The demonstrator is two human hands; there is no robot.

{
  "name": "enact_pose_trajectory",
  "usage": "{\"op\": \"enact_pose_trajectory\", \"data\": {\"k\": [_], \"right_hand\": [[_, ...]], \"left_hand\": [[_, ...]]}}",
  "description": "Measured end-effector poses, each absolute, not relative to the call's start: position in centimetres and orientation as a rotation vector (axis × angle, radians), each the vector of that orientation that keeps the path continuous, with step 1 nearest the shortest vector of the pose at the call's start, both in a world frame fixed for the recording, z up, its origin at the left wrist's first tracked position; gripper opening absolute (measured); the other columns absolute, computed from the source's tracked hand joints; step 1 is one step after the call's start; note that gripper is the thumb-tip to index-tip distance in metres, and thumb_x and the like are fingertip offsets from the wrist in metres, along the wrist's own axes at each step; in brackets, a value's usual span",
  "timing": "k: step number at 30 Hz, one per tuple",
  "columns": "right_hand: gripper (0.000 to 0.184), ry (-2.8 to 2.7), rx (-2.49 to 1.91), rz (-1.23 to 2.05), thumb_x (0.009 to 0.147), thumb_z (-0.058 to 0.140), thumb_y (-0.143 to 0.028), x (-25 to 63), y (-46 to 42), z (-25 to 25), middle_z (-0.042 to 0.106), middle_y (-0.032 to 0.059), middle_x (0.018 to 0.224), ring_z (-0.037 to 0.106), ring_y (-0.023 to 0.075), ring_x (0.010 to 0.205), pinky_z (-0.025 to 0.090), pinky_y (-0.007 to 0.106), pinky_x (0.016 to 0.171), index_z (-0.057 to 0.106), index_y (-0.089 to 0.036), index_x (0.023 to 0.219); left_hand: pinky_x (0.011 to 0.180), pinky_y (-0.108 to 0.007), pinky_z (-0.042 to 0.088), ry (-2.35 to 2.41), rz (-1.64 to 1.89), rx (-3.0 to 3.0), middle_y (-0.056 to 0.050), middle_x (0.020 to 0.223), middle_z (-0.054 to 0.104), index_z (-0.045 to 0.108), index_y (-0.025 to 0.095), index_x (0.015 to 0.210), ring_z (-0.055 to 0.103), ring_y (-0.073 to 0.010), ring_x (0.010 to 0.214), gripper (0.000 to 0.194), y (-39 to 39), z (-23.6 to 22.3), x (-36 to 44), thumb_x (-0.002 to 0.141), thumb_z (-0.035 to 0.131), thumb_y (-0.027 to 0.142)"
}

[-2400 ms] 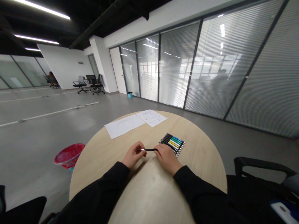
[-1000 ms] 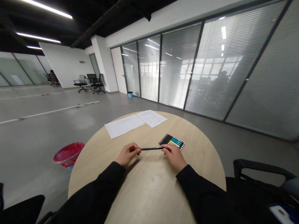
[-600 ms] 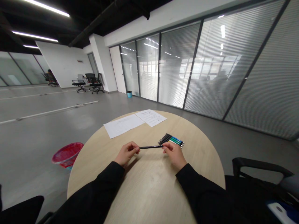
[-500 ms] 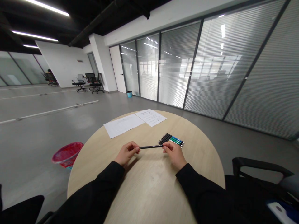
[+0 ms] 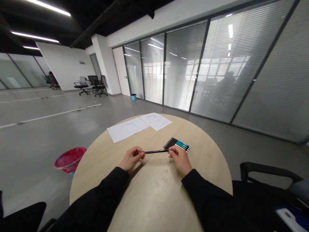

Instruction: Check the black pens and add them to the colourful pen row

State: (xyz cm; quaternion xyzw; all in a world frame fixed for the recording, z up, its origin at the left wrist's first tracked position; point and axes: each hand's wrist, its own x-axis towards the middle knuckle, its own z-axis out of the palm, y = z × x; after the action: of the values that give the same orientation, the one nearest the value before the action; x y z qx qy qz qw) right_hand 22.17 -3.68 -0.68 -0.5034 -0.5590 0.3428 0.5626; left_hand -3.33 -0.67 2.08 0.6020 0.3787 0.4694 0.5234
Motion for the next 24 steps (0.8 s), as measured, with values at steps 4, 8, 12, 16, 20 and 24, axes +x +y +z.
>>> {"op": "enact_pose_trajectory", "data": {"k": [4, 8, 12, 16, 20, 24], "right_hand": [[0.019, -1.31, -1.186, 0.822, 0.081, 0.058, -0.032, 22.12, -3.93, -0.37, 0.067, 0.0053, 0.081, 0.065, 0.0179, 0.067, 0.052, 0.031, 0.066, 0.064, -0.016, 0.09], [0.02, -1.308, -1.184, 0.834, 0.082, 0.058, -0.032, 22.12, -3.95, -0.37, 0.067, 0.0055, 0.081, 0.065, 0.018, 0.067, 0.052, 0.031, 0.066, 0.064, -0.016, 0.091], [0.02, -1.312, -1.173, 0.829, 0.083, 0.058, -0.034, 22.13, -3.83, -0.59, 0.067, 0.0049, 0.08, 0.065, 0.0178, 0.068, 0.051, 0.03, 0.065, 0.064, -0.016, 0.09], [0.02, -1.307, -1.173, 0.827, 0.082, 0.059, -0.035, 22.15, -3.72, -0.83, 0.067, 0.0044, 0.079, 0.065, 0.0175, 0.066, 0.051, 0.03, 0.064, 0.063, -0.017, 0.089], [0.019, -1.328, -1.177, 0.814, 0.083, 0.058, -0.034, 22.18, -3.7, -0.82, 0.066, 0.0038, 0.077, 0.064, 0.017, 0.065, 0.051, 0.029, 0.064, 0.063, -0.017, 0.086], [0.019, -1.329, -1.178, 0.815, 0.084, 0.057, -0.035, 22.23, -3.68, -0.8, 0.066, 0.0035, 0.077, 0.064, 0.0165, 0.065, 0.051, 0.029, 0.063, 0.063, -0.017, 0.087]], "left_hand": [[0.061, -0.024, 0.044, 0.904, 1.126, 1.436, -0.001, 0.066, 0.066, 0.062, 0.013, 0.074, 0.058, -0.0108, 0.06, 0.025, -0.62, 2.03, -3.37, 0.071, 0.078, 0.033], [0.061, -0.024, 0.045, 0.895, 1.129, 1.441, -0.001, 0.066, 0.066, 0.062, 0.013, 0.074, 0.058, -0.0112, 0.06, 0.026, -0.56, 1.96, -3.42, 0.071, 0.077, 0.033], [0.061, -0.025, 0.045, 0.9, 1.137, 1.445, -0.001, 0.065, 0.065, 0.062, 0.013, 0.073, 0.057, -0.0115, 0.06, 0.026, -0.65, 2.06, -3.36, 0.07, 0.078, 0.034], [0.06, -0.025, 0.045, 0.895, 1.134, 1.438, -0.002, 0.065, 0.066, 0.062, 0.013, 0.073, 0.057, -0.0114, 0.06, 0.026, -0.7, 2.2, -3.26, 0.07, 0.078, 0.034], [0.061, -0.024, 0.044, 0.883, 1.133, 1.448, -0.001, 0.064, 0.065, 0.062, 0.013, 0.072, 0.057, -0.0107, 0.06, 0.025, -0.64, 2.3, -3.26, 0.07, 0.078, 0.033], [0.061, -0.023, 0.044, 0.884, 1.132, 1.449, -0.001, 0.065, 0.065, 0.062, 0.013, 0.072, 0.057, -0.0105, 0.06, 0.025, -0.63, 2.29, -3.31, 0.071, 0.078, 0.033]]}}
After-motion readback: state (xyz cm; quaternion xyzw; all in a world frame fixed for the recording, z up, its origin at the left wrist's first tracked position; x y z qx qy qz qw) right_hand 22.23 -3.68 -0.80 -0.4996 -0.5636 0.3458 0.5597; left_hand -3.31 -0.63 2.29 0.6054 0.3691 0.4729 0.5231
